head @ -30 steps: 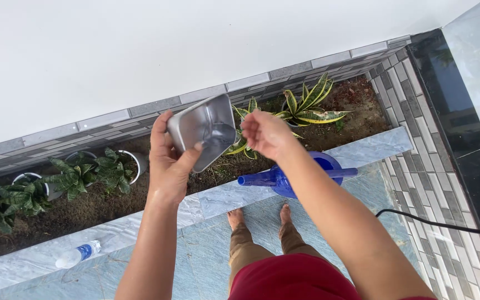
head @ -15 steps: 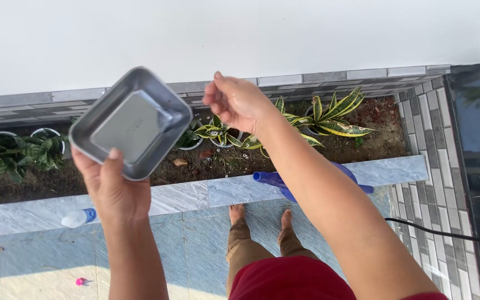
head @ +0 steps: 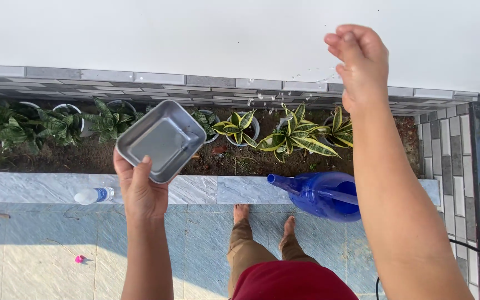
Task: Watering several potted and garden plants using a watering can and a small container.
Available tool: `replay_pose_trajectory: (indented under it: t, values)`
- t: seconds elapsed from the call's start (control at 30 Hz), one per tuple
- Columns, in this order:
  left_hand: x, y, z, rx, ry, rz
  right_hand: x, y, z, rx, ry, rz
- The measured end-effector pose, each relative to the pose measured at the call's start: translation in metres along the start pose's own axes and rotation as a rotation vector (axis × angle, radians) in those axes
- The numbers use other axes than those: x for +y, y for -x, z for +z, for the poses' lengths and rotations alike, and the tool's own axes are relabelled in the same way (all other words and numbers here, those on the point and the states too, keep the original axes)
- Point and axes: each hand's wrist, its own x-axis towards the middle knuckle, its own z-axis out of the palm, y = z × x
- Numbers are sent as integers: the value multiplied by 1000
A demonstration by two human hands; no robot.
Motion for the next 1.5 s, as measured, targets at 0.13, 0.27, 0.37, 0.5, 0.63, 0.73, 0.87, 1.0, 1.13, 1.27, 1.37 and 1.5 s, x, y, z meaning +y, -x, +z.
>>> replay_pose_trajectory:
  t: [0.13,0.27,0.37,0.5,0.63,0.73,0.87,1.0,1.13,1.27,1.37,1.5]
  values:
    - [-22,0,13,-45,-42,-54,24,37,9,135,-196,325]
    - [-44,5,39,-249,-271,-41,90,73,35,4,-359,656]
    - [-50,12,68,-442,-565,94,146,94,57,-49,-621,788]
    - [-48,11,99,-674,-1111,590,192,93,92,-91,-880,777]
    - [-60,-21,77,-683,-1326,884,157,86,89,-106,-638,553]
    - [-70,-33,39,-668,-1135,811,156,81,41,-132,-59,201]
    - [-98,-44,-22,-319,-731,191,226,86,-92,379,-297,601]
    - [-141,-31,-51,-41,-583,-148,315,146,-227,1052,-475,676]
    - [-175,-6,-57,104,-628,-289,390,198,-267,1227,-426,768]
    - [-195,11,-57,178,-652,-446,426,214,-265,1305,-574,1046]
    - [-201,18,-44,189,-694,-509,469,222,-259,1199,-659,1093]
    - [-204,33,-25,189,-678,-531,508,224,-254,1046,-916,1037]
